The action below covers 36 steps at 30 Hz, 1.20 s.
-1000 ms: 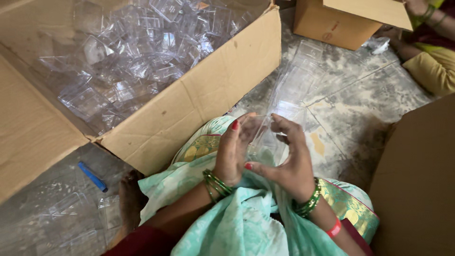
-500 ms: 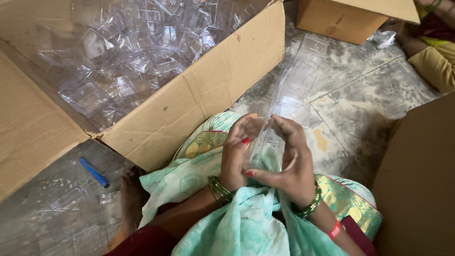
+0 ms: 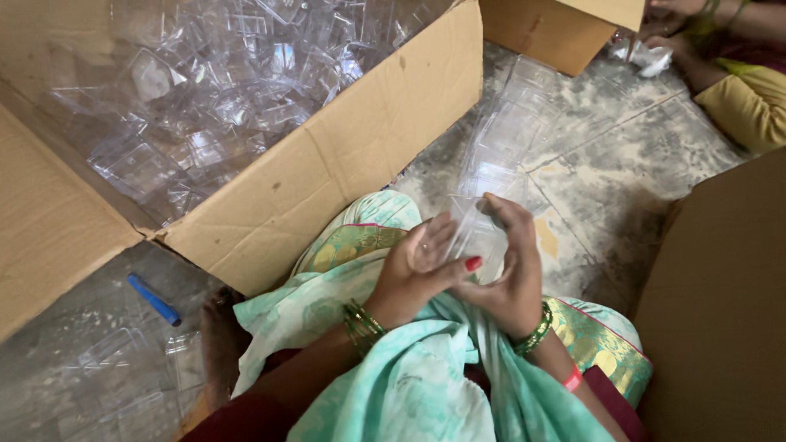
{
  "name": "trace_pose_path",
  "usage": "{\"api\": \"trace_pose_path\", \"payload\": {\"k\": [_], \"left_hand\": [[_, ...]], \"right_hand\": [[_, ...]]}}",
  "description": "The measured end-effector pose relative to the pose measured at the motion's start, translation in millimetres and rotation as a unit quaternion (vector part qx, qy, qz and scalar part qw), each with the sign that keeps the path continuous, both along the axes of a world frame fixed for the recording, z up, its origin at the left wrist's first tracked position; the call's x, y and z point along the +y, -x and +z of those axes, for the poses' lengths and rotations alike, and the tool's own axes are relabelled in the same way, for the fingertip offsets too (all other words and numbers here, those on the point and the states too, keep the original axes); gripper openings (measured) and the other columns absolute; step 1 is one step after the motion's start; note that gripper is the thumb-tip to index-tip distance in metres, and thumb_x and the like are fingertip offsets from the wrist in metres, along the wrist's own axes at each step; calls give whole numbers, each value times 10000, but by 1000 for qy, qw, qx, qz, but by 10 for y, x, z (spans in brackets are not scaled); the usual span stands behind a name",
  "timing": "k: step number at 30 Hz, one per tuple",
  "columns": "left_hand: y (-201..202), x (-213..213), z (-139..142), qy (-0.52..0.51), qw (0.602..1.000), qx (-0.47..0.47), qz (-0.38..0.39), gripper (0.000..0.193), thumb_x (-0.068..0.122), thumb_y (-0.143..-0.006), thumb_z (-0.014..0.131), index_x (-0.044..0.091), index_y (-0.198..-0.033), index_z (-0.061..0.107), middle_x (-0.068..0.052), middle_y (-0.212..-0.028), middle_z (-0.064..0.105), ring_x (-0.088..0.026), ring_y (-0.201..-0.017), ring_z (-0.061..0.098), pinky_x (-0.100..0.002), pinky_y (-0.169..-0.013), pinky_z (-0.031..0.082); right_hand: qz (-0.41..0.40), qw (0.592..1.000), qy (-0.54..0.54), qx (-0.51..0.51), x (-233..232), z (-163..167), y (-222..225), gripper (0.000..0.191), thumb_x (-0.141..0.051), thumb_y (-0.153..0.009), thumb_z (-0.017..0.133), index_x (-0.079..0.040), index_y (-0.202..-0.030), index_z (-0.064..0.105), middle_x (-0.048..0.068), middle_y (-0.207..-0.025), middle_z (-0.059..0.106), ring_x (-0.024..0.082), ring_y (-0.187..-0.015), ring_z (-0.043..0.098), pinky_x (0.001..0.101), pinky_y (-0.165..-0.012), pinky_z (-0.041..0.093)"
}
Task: The person sits on the floor between cardboard boxes and assembles clear plastic containers, fitting lids onto bases one at a time and stacking the finished containers on the floor beside them. They repeatedly reach into a box of loose container parts and pass finished stacks toward another worker.
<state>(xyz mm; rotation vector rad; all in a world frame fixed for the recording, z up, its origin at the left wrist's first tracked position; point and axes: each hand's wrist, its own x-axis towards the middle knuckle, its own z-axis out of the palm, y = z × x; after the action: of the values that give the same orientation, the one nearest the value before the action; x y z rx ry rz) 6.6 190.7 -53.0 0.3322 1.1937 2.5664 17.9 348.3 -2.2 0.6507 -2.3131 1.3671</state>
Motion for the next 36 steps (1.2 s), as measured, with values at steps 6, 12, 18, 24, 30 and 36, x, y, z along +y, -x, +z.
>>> {"api": "trace_pose_path", "payload": {"k": [6, 12, 18, 24, 30, 36], "left_hand": [[62, -149, -53, -68, 997, -20, -25, 521, 8, -940, 618, -128, -1423, 478, -267, -1375, 590, -311, -1235, 600, -475, -1084, 459], [101, -208, 4, -75, 996, 25, -52, 567, 41, -925, 578, -94, -1455, 428, -230, -1427, 577, -283, -1364, 552, -415, -1165, 409], [131, -220, -20, -91, 993, -20, -76, 573, 203, -992, 543, -66, -1485, 427, -182, -1447, 586, -246, -1360, 553, -417, -1150, 404], [128, -221, -102, -160, 960, -127, -192, 646, 513, -1054, 495, 64, -1515, 436, -119, -1303, 636, -248, -1203, 609, -474, -1077, 463], [95, -29, -170, -50, 994, -43, -91, 656, 464, -1067, 573, 4, -1519, 456, -122, -1368, 591, -224, -1263, 544, -430, -1118, 408], [2, -82, -99, 171, 960, 212, 61, 808, 397, -1014, 641, 5, -1605, 254, -165, -1605, 388, -231, -1509, 345, -387, -1249, 259]], "right_hand": [[51, 995, 83, -32, 159, -77, 15, 869, -319, -860, 765, 7, -1574, 391, 147, -1579, 425, 261, -1498, 419, 380, -1261, 325], [8, 929, 270, -254, 257, -317, 61, 527, -316, -1070, 531, 54, -1444, 558, 138, -1268, 672, 214, -1108, 647, 378, -1011, 524], [47, 920, 290, -258, 303, -338, 57, 513, -292, -1068, 538, 39, -1460, 533, 135, -1324, 646, 193, -1152, 638, 354, -1023, 514], [52, 947, 265, -177, 189, -310, 35, 476, -256, -1039, 564, -12, -1437, 469, 114, -1422, 600, 176, -1213, 626, 328, -1051, 506], [-108, 982, 111, -105, 110, -468, -1, 399, -193, -1066, 588, 2, -1406, 517, 107, -1283, 602, 162, -1102, 589, 311, -972, 510], [2, 985, 117, -130, 137, -273, -168, 732, -137, -926, 713, 22, -1565, 392, 105, -1460, 484, 205, -1354, 498, 391, -1164, 400]]}}
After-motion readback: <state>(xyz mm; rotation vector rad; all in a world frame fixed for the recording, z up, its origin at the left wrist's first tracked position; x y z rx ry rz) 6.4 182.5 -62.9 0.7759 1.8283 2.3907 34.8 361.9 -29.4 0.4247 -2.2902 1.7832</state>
